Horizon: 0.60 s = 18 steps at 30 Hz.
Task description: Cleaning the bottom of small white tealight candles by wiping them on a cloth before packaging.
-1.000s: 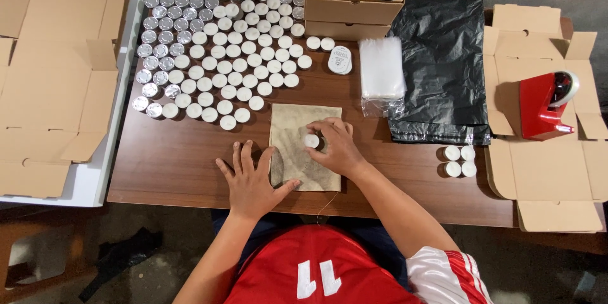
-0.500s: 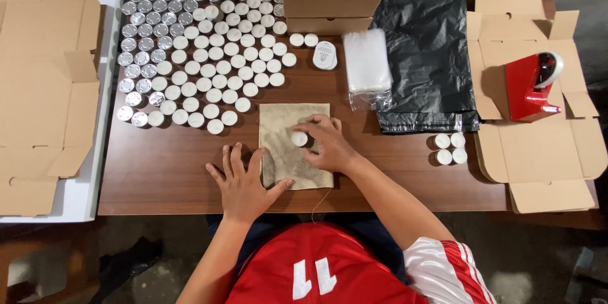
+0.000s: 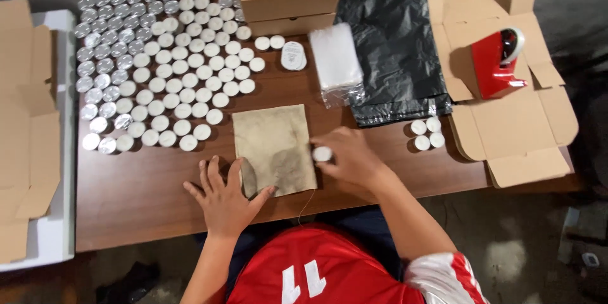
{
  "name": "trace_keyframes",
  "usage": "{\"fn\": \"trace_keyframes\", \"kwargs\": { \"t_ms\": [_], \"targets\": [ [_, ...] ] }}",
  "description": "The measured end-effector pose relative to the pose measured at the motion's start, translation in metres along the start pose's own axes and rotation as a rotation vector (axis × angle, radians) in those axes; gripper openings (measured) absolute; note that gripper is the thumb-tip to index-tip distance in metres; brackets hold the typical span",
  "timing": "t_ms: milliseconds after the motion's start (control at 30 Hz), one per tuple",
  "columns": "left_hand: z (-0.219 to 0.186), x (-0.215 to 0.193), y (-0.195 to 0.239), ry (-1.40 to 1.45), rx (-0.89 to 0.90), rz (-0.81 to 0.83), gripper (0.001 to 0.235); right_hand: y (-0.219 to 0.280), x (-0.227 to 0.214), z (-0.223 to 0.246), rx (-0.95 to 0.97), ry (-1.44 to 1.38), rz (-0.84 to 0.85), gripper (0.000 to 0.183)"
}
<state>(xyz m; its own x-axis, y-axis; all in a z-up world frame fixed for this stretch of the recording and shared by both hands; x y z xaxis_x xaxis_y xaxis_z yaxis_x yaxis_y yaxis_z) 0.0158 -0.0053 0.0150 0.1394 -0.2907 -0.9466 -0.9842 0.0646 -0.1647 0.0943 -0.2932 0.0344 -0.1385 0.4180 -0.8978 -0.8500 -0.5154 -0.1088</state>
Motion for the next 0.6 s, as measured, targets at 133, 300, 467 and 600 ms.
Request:
{"fn": "trace_keyframes", "kwargs": {
  "t_ms": [133, 300, 467, 600],
  "targets": [
    [0.002, 0.008, -0.001, -0.022, 0.024, 0.003, 0.088, 0.057, -0.022, -0.056, 0.309, 0.318, -0.193, 0.043],
    [0.002, 0.013, 0.0, -0.245, -0.006, -0.125, 0.091, 0.1, -0.023, -0.095, 0.381, 0.524, -0.484, 0.026],
    [0.0, 0.014, -0.001, -0.236, -0.009, -0.129, 0.092, 0.099, -0.012, -0.096, 0.436, 0.516, -0.52, 0.03],
    [0.002, 0.013, 0.0, -0.262, 0.016, -0.167, 0.09, 0.098, -0.01, -0.09, 0.477, 0.564, -0.581, 0.029]
  ]
}}
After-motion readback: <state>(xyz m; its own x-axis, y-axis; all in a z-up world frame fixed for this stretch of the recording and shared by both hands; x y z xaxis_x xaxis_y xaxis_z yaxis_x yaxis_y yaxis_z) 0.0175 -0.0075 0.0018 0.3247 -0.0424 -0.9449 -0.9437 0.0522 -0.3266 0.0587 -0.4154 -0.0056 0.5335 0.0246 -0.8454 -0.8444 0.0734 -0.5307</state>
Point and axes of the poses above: each hand's wrist, its own y-axis away from the middle knuckle, its own x-axis out of the palm, z = x × y, the point moved 2 cm from there along -y, towards the middle knuckle, and after that the axes turned 4 degrees about z, right-handed, at the moved point
